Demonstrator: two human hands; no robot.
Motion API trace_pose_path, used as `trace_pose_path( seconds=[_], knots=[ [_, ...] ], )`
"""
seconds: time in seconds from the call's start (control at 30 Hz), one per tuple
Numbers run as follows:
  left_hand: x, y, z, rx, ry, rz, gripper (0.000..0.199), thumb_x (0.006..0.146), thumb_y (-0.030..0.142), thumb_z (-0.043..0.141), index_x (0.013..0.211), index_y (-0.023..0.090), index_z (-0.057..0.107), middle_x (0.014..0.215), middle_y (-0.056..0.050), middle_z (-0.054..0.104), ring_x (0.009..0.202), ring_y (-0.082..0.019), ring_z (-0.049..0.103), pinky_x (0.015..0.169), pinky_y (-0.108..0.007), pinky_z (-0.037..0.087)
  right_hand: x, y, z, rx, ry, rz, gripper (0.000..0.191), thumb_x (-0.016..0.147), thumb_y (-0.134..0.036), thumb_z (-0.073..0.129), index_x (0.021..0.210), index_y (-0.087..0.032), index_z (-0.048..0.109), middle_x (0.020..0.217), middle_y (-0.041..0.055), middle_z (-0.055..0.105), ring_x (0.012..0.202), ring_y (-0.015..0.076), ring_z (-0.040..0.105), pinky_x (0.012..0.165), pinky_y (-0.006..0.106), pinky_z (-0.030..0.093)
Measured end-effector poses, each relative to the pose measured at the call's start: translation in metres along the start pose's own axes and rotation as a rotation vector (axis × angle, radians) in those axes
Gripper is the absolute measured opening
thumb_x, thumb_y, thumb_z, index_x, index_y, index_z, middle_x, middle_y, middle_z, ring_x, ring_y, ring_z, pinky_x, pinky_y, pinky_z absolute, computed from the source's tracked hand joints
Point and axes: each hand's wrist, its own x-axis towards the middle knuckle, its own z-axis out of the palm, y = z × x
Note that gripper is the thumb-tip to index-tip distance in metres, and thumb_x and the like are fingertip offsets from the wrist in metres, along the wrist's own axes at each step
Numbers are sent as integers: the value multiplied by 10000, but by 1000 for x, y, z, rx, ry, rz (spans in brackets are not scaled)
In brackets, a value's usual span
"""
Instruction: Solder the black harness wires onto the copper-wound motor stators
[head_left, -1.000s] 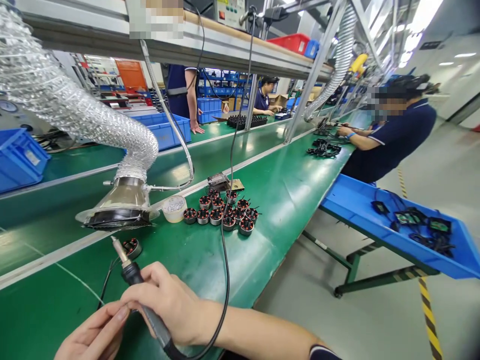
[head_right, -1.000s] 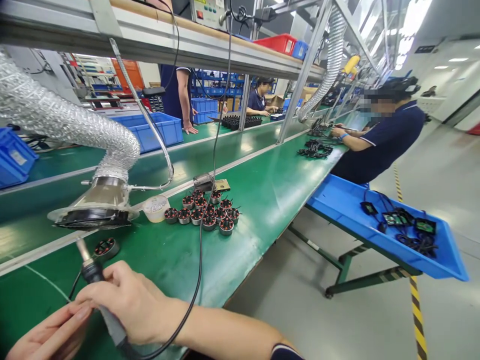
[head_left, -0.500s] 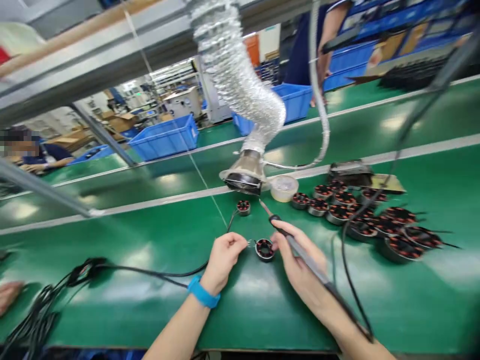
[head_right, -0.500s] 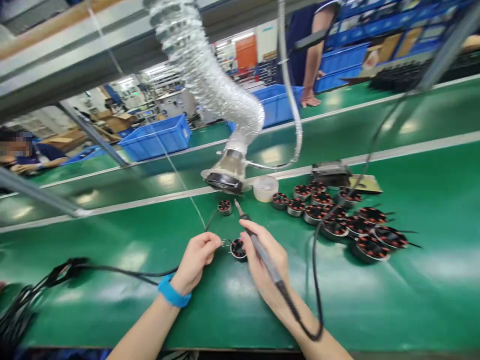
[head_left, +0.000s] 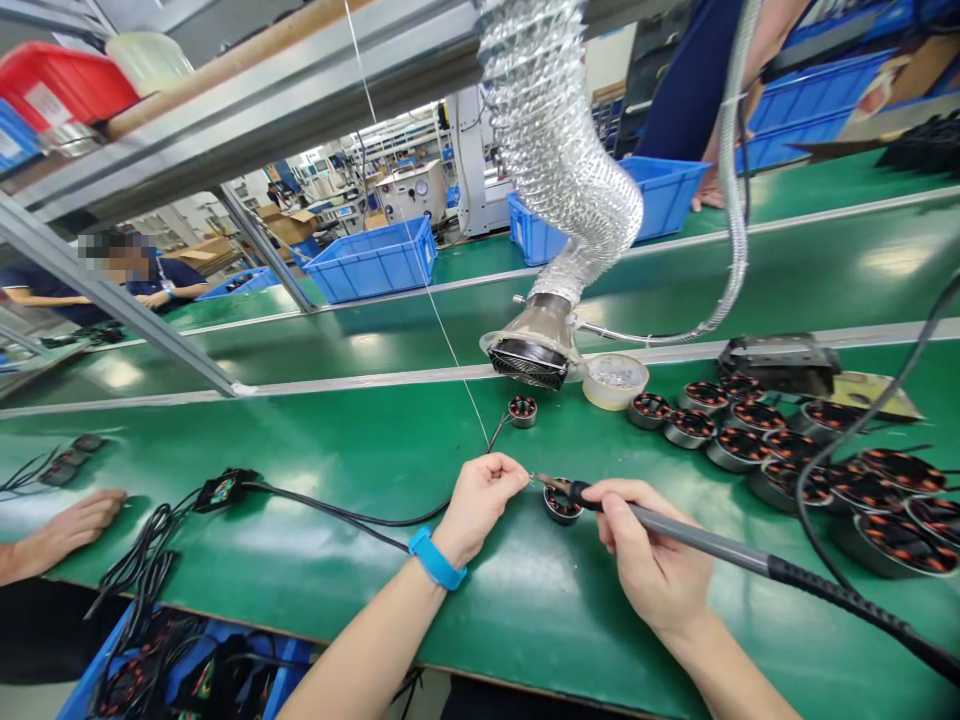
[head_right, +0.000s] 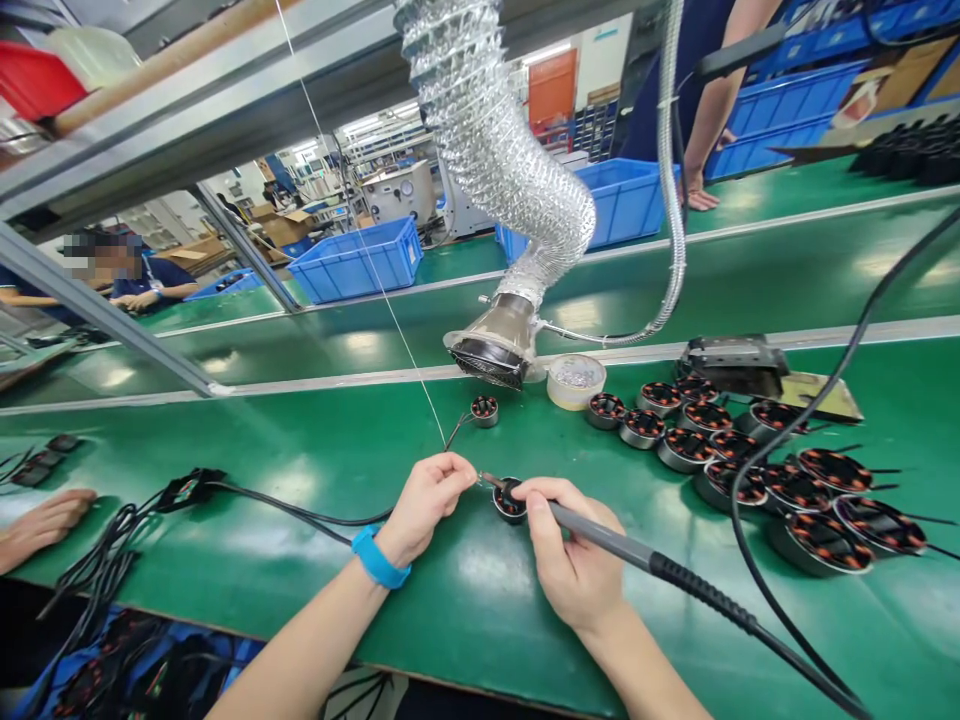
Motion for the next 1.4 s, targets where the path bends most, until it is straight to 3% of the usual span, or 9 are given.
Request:
trace_pose_path(
  seconds=[0.17,0.4,0.57,1.03,1.2,1.4],
  knots=[
    [-1,-1,0,-1,-5,1,267,746,374,749,745,132,637,517,77,405,470,-40,272,509,-225,223,0,0,1,7,-12,8,174,995,-259,523,905,-221,667,684,-19,640,554,102,591,538,224,433],
    [-1,-2,0,-3,-8,3,251,755,362,742,746,135,635,520,76,404,477,-43,276,520,-225,239,-1,0,2,87,10,66,179,998,-282,526,915,-209,667,538,-56,523,434,84,479,451,210,388],
    [-1,-1,-1,-1,2,-1,254,739,369,747,744,136,646,532,67,426,494,-52,304,539,-227,266,2,-5,4,130,105,76,195,994,-272,527,900,-184,672,535,-46,531,418,87,482,419,210,384],
    [-2,1,0,18,9,0,269,730,391,747,742,139,653,527,61,435,511,-68,334,554,-236,273,0,-3,3,107,88,79,196,989,-287,535,904,-184,678,533,-45,527,415,94,481,415,219,388],
    [-3,1,1,24,6,1,257,736,376,737,749,135,651,542,58,452,508,-63,332,547,-231,280,3,-4,5,-8,22,78,155,984,-281,549,995,-208,686,668,-18,619,540,117,591,552,240,494],
    [-8,5,3,48,-17,23,264,772,393,710,768,135,653,601,36,497,530,-68,351,548,-229,295,17,-6,16,-107,-111,-89,209,979,-215,549,1161,-233,651,970,49,656,829,162,665,764,286,547]
  ],
)
